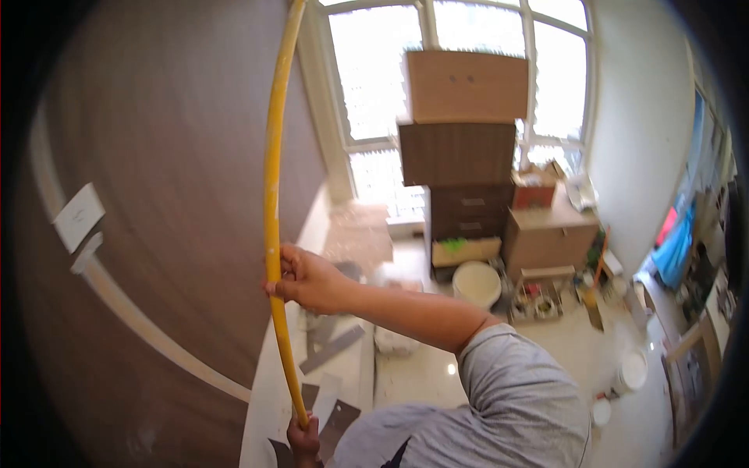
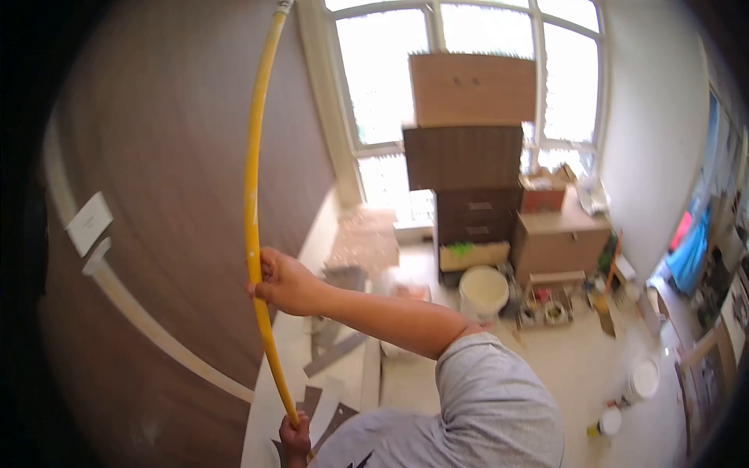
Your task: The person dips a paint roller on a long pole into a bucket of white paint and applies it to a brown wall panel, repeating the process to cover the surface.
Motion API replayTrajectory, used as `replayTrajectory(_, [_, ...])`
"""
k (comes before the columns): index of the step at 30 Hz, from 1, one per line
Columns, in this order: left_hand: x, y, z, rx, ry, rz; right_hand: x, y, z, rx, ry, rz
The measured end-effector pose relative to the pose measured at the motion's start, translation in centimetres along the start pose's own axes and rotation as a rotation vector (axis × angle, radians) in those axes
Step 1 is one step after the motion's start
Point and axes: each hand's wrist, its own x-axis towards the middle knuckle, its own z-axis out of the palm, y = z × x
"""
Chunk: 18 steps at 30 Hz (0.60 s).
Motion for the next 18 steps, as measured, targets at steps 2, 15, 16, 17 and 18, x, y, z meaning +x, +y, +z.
replayTrajectory(2, [0.0, -0.3, 1.9, 0.029, -0.052, 0.050, -4.4, 1.3, -2.2, -0.013, 0.066, 0.143])
replayTrajectory(15, [-11.5, -3.6, 1.8, 0.670, -0.265, -0.195, -25.5, 12.7, -17.9, 0.411, 0.512, 0.718])
replayTrajectory(16, [-11.7, -3.7, 0.4, 0.747, -0.301, -0.220, -26.7, 13.9, -18.2, 0.467, 0.549, 0.771])
replayTrajectory(17, [-12.1, -4.0, -0.6, 0.823, -0.336, -0.244, -27.7, 15.1, -18.6, 0.522, 0.585, 0.822])
replayTrajectory(18, [-12.0, -2.3, -0.4, 0.852, -0.349, -0.272, -28.7, 16.4, -18.8, 0.578, 0.621, 0.874])
